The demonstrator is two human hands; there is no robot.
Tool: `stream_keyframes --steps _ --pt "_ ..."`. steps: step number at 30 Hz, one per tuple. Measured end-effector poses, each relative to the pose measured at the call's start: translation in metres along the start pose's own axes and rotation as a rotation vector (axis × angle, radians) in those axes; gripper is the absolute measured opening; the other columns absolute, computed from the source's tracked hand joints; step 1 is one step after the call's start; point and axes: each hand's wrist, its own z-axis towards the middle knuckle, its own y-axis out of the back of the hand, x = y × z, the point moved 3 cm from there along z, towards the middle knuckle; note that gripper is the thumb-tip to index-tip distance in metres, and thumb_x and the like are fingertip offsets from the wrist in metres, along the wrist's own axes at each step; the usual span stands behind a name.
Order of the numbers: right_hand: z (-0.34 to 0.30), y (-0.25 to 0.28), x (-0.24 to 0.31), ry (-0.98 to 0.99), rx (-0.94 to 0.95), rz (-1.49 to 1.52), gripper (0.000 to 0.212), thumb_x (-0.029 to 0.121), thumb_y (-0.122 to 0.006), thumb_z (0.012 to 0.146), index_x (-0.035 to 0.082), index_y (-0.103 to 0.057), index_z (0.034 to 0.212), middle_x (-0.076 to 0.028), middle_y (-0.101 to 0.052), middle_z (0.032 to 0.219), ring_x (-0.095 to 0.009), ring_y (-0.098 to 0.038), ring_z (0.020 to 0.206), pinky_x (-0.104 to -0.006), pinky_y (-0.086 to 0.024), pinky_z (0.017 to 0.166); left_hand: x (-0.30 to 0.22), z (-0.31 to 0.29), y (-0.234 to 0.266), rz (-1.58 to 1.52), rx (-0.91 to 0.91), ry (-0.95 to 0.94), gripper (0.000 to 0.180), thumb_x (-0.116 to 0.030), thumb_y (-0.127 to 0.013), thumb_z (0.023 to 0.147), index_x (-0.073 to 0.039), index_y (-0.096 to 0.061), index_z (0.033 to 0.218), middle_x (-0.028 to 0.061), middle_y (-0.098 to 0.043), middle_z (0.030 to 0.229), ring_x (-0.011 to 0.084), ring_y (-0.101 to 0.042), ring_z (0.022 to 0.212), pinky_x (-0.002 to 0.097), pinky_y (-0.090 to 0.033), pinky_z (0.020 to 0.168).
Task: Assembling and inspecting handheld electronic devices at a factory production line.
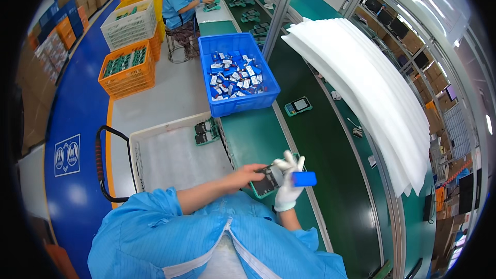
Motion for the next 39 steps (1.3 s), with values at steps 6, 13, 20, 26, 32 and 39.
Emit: stream_keyframes --steps 6,13,20,26,32,39 --pt "0.044 0.007 -0.002 -0.513 0.309 0.208 0.043 0.029 -0.046 0.100 -0.004 -0.068 0.084 -0.012 -0.068 0.092 -0.018 -0.063 0.090 -0.0304 -0.047 0.086 0.045 -0.025 0.078 -0.195 -0.270 0.010 0.044 -0.015 -0.059 0.089 0.001 -0.052 0.130 0.0096 -0.063 0.112 0.0168 -0.062 0.098 0.0309 -0.051 0.083" --pt "0.014 -0.026 -0.093 -0.848 0.945 -0.160 0.035 0.028 -0.054 0.095 -0.001 -0.070 0.084 -0.008 -0.071 0.080 -0.016 -0.066 0.078 -0.0288 -0.049 0.080 0.120 -0.118 0.216 -0.091 -0.912 -0.020 0.040 -0.007 -0.059 0.086 0.002 -0.055 0.125 0.0120 -0.064 0.109 0.0176 -0.065 0.089 0.0316 -0.053 0.077" --pt "0.170 -0.128 -0.143 -0.208 0.740 -0.496 0.030 0.029 -0.057 0.093 0.004 -0.068 0.081 -0.005 -0.068 0.074 -0.013 -0.063 0.071 -0.0284 -0.048 0.067 0.188 -0.198 0.270 -0.248 -1.142 0.173 0.046 -0.004 -0.058 0.086 0.001 -0.048 0.130 0.0128 -0.064 0.102 0.0219 -0.066 0.089 0.0326 -0.056 0.068" --pt "0.221 -0.168 -0.206 -0.180 0.763 -1.009 0.058 0.043 -0.058 0.087 0.001 -0.054 0.128 -0.020 -0.059 0.124 -0.034 -0.057 0.115 -0.0374 -0.043 0.099 0.224 -0.178 0.308 -0.418 -1.058 0.350 0.041 -0.012 -0.062 0.087 -0.004 -0.051 0.125 0.0099 -0.064 0.104 0.0195 -0.065 0.092 0.0325 -0.053 0.076" --pt "0.070 -0.095 -0.271 -0.602 1.294 -1.411 0.049 0.027 -0.057 0.081 0.005 -0.054 0.125 -0.020 -0.052 0.130 -0.038 -0.052 0.119 -0.0411 -0.043 0.100 0.274 -0.088 0.372 -0.451 -0.945 0.475 0.046 -0.014 -0.066 0.085 -0.009 -0.053 0.129 0.0062 -0.061 0.114 0.0187 -0.058 0.102 0.0370 -0.046 0.082" --pt "0.010 -0.105 -0.280 -0.747 1.203 -1.955 0.043 0.013 -0.067 0.071 0.004 -0.049 0.108 -0.014 -0.049 0.112 -0.027 -0.057 0.102 -0.0387 -0.046 0.087 0.315 0.050 0.469 -0.264 -0.583 0.496 0.042 -0.022 -0.067 0.086 -0.021 -0.058 0.126 -0.0019 -0.063 0.103 0.0167 -0.055 0.093 0.0370 -0.042 0.075"
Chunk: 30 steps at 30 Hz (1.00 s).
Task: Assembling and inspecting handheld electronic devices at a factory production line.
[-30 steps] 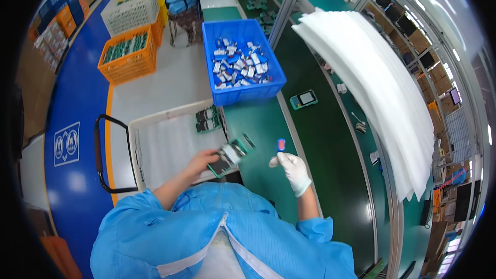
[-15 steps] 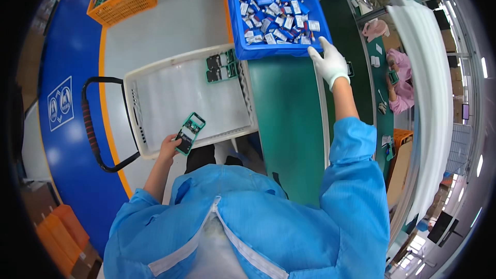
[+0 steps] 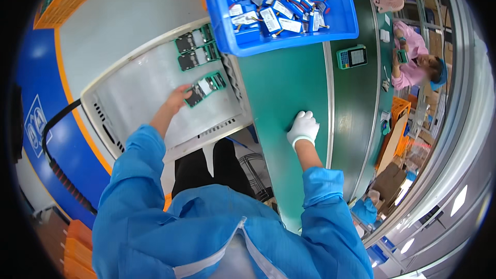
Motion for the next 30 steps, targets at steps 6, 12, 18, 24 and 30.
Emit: stream_keyframes --steps 6,12,18,24,30 --pt "0.010 -0.008 0.000 0.065 -0.029 -0.017 0.041 0.015 -0.067 0.070 0.003 -0.049 0.104 -0.015 -0.049 0.107 -0.029 -0.056 0.099 -0.0395 -0.044 0.088 -0.021 0.063 0.007 -0.193 -0.125 -0.263 0.037 -0.008 -0.066 0.085 -0.006 -0.060 0.121 0.0065 -0.064 0.106 0.0136 -0.057 0.095 0.0295 -0.046 0.077" --pt "0.012 -0.013 -0.007 0.086 -0.001 -0.051 0.040 0.018 -0.067 0.071 0.004 -0.049 0.104 -0.013 -0.049 0.105 -0.028 -0.055 0.098 -0.0409 -0.041 0.093 -0.065 -0.027 -0.059 0.999 -1.054 -0.763 0.021 -0.016 -0.068 0.079 -0.005 -0.064 0.097 0.0160 -0.059 0.084 0.0367 -0.059 0.092 0.0441 -0.048 0.085" --pt "0.014 0.002 0.002 0.137 0.001 -0.022 0.039 0.019 -0.065 0.072 0.004 -0.050 0.106 -0.013 -0.049 0.106 -0.027 -0.055 0.099 -0.0400 -0.040 0.094 -0.020 0.005 -0.081 1.128 -0.115 -0.468 0.021 -0.020 -0.055 0.085 -0.005 -0.066 0.095 0.0208 -0.064 0.098 0.0354 -0.061 0.094 0.0466 -0.050 0.080" --pt "0.012 -0.007 -0.017 0.124 -0.017 -0.030 0.040 0.019 -0.066 0.073 0.004 -0.051 0.107 -0.013 -0.051 0.107 -0.027 -0.055 0.101 -0.0383 -0.040 0.092 -0.038 0.032 -0.122 1.222 -0.168 -0.611 0.030 -0.013 -0.049 0.087 -0.007 -0.063 0.113 0.0190 -0.066 0.103 0.0360 -0.063 0.093 0.0475 -0.050 0.081" --pt "0.012 0.021 -0.008 0.226 -0.099 0.121 0.036 0.015 -0.064 0.071 0.003 -0.054 0.103 -0.016 -0.053 0.105 -0.030 -0.058 0.100 -0.0407 -0.042 0.090 -0.055 0.031 -0.055 1.186 -0.070 -0.678 0.037 -0.023 -0.059 0.085 -0.006 -0.060 0.118 0.0202 -0.065 0.108 0.0374 -0.061 0.101 0.0459 -0.048 0.086"
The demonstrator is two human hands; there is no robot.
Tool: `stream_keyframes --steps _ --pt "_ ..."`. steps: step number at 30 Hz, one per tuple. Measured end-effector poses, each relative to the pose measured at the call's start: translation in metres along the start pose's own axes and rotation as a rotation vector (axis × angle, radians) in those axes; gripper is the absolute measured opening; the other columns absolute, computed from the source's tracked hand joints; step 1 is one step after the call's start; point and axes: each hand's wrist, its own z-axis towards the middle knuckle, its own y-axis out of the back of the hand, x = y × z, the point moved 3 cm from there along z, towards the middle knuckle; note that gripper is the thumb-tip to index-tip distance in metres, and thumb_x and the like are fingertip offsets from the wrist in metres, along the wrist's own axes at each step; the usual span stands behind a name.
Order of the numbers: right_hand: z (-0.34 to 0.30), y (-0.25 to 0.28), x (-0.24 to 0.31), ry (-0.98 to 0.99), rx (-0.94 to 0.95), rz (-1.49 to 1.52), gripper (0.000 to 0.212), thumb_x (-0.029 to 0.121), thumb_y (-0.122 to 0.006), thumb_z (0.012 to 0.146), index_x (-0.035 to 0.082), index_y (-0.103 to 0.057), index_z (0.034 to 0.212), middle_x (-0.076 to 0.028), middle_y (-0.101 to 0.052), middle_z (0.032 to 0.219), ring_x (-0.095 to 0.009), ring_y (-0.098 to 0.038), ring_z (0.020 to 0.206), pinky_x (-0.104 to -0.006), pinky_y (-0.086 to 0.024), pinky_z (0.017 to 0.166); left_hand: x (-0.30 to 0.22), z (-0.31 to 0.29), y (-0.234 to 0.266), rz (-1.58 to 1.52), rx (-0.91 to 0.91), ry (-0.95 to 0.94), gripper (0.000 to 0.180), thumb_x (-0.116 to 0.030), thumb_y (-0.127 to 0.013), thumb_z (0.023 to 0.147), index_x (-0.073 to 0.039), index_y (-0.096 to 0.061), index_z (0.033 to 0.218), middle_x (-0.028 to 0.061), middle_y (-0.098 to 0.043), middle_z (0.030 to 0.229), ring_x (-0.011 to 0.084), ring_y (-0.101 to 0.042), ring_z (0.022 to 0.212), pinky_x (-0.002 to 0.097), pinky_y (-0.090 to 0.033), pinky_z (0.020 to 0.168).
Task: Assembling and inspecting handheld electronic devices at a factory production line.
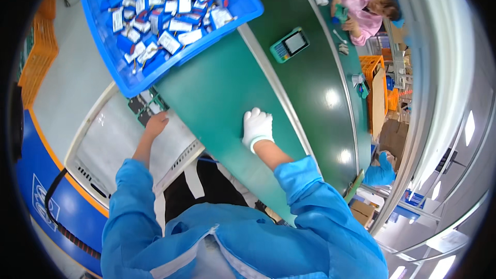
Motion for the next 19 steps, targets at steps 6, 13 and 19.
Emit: stream_keyframes --steps 6,13,19 --pt "0.037 -0.041 -0.098 0.074 -0.249 1.129 0.041 0.029 -0.062 0.076 0.004 -0.063 0.109 -0.017 -0.064 0.106 -0.029 -0.063 0.095 -0.0365 -0.049 0.086 -0.044 -0.099 0.084 -0.086 -0.220 0.371 0.033 -0.032 -0.052 0.092 -0.005 -0.065 0.105 0.0206 -0.067 0.096 0.0358 -0.065 0.091 0.0449 -0.050 0.079" --pt "0.122 0.020 -0.242 -0.667 -0.778 1.014 0.100 0.055 -0.071 0.074 0.008 -0.023 0.148 -0.023 -0.022 0.151 -0.040 -0.041 0.129 -0.0473 -0.042 0.103 -0.075 -0.340 0.039 -0.422 -0.441 0.764 0.023 -0.018 -0.058 0.086 0.003 -0.067 0.091 0.0109 -0.067 0.071 0.0196 -0.066 0.064 0.0314 -0.052 0.060" --pt "0.135 0.043 -0.226 -0.713 -0.552 1.153 0.104 0.048 -0.077 0.071 0.019 -0.016 0.151 -0.012 -0.012 0.156 -0.042 -0.050 0.122 -0.0537 -0.049 0.093 -0.129 -0.382 -0.012 -0.700 -0.407 0.841 0.026 -0.012 -0.066 0.080 0.004 -0.065 0.101 0.0131 -0.069 0.082 0.0212 -0.070 0.070 0.0290 -0.054 0.064"
